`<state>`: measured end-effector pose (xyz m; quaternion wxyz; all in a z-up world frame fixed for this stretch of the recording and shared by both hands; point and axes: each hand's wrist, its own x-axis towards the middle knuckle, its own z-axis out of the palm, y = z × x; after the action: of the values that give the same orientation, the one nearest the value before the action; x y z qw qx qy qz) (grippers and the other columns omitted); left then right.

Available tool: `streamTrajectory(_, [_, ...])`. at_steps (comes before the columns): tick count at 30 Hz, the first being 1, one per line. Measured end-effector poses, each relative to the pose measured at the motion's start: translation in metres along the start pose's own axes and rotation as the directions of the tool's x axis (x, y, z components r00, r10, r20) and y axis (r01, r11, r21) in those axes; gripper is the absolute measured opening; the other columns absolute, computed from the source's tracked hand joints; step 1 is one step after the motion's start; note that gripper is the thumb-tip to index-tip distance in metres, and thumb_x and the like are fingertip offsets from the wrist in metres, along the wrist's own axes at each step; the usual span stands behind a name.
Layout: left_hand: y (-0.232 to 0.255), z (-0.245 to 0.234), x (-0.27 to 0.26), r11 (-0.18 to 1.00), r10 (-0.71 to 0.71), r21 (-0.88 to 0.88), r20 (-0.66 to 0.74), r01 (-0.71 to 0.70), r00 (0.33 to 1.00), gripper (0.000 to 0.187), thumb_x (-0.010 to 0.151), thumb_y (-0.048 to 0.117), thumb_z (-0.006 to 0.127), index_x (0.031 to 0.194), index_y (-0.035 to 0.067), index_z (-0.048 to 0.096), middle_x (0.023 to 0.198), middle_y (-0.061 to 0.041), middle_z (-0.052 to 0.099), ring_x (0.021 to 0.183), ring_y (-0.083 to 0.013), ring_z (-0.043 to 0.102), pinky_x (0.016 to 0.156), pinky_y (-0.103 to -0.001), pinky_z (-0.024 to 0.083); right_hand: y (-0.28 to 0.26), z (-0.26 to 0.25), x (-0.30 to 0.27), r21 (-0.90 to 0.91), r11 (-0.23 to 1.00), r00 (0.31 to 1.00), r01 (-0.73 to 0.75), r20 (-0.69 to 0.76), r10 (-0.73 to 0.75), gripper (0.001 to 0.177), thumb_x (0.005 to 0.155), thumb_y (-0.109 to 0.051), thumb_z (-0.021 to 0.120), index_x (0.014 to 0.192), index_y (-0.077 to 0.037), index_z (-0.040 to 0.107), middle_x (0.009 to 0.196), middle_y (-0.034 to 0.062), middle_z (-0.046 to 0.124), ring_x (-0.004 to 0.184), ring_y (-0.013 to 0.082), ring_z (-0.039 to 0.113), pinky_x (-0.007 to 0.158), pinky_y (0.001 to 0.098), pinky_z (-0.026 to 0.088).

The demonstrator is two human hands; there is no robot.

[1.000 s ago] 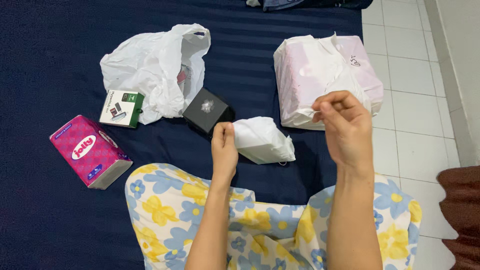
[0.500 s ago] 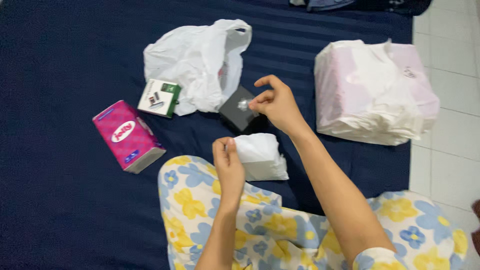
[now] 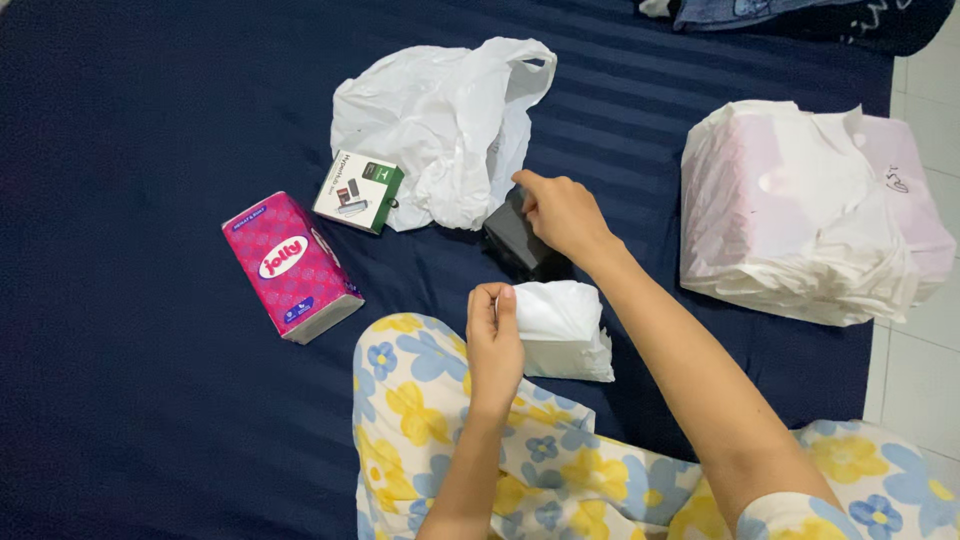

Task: The person sits on a blue mattress and opens a white plastic shipping bag. They remove a pink Jolly sanitary pad box and a small green box, placing them on the mattress. The person then opens a black box and removes a small white item, followed by another small box, before handling a larger wrapped package.

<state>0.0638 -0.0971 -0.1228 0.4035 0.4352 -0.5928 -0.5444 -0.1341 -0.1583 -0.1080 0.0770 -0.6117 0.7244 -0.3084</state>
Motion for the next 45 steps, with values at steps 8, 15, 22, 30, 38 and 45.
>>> streamTrajectory(8, [0.002,0.002,-0.004,0.999,0.039,-0.025,0.006,-0.039,0.999,0.023,0.106,0.023,0.053,0.098,0.002,0.059,0.093,-0.004,0.053,0.079,-0.0121,0.050,0.075,-0.027,0.044,0.009,-0.008,-0.002,0.038,0.995,0.991,-0.088,-0.098,0.092,0.061,0.061,-0.007,0.088,0.120,-0.008,0.074,0.097,0.0052,0.081,0.094,0.0348,0.066,0.077,0.0412,0.053])
streamTrajectory(15, [0.009,0.006,-0.006,0.997,0.083,0.004,0.013,-0.083,0.997,0.024,0.107,0.023,0.052,0.098,0.002,0.059,0.092,-0.005,0.055,0.081,-0.0129,0.053,0.078,-0.027,0.045,0.018,-0.008,-0.004,0.295,0.950,0.975,-0.102,-0.159,0.154,0.051,0.078,-0.003,0.083,0.127,-0.003,0.069,0.092,0.0075,0.081,0.092,0.0216,0.075,0.089,0.0356,0.053])
streamTrajectory(22, [0.013,0.011,-0.008,1.000,0.014,0.011,0.035,-0.014,0.999,0.025,0.106,0.025,0.053,0.098,0.002,0.060,0.093,-0.006,0.055,0.081,-0.0167,0.052,0.076,-0.030,0.045,0.018,-0.012,0.000,0.510,0.830,0.949,-0.226,-0.076,0.305,0.055,0.082,0.000,0.074,0.135,-0.004,0.062,0.095,0.0100,0.078,0.084,0.0199,0.073,0.079,0.0348,0.058])
streamTrajectory(30, [0.005,0.015,-0.005,0.993,0.115,0.023,0.000,-0.115,0.993,0.026,0.107,0.025,0.050,0.100,0.002,0.058,0.095,-0.008,0.057,0.085,-0.0183,0.056,0.080,-0.030,0.046,0.023,-0.019,-0.007,0.154,0.983,0.934,0.097,-0.355,-0.036,0.058,0.081,-0.003,0.078,0.136,0.002,0.060,0.112,0.0193,0.071,0.093,0.0263,0.069,0.079,0.0366,0.057])
streamTrajectory(38, [0.001,0.015,0.000,0.990,0.127,-0.058,-0.030,-0.129,0.991,0.026,0.110,0.026,0.045,0.102,0.004,0.056,0.091,-0.004,0.054,0.085,-0.0149,0.050,0.080,-0.029,0.045,0.044,-0.077,-0.078,0.490,0.792,0.886,-0.365,0.443,0.135,0.042,0.107,-0.033,0.052,0.133,-0.006,0.070,0.121,0.0080,0.078,0.106,0.0159,0.071,0.089,0.0317,0.056])
streamTrajectory(45, [0.025,0.033,0.022,0.646,-0.190,-0.749,0.028,0.146,0.981,0.024,0.109,0.022,0.049,0.103,0.002,0.060,0.101,-0.008,0.066,0.095,-0.0171,0.060,0.088,-0.033,0.049,0.008,-0.150,-0.161,0.436,0.889,0.946,-0.140,0.323,-0.009,0.100,0.060,-0.027,0.093,0.147,-0.005,0.050,0.134,0.0109,0.065,0.122,0.0210,0.060,0.101,0.0353,0.047])
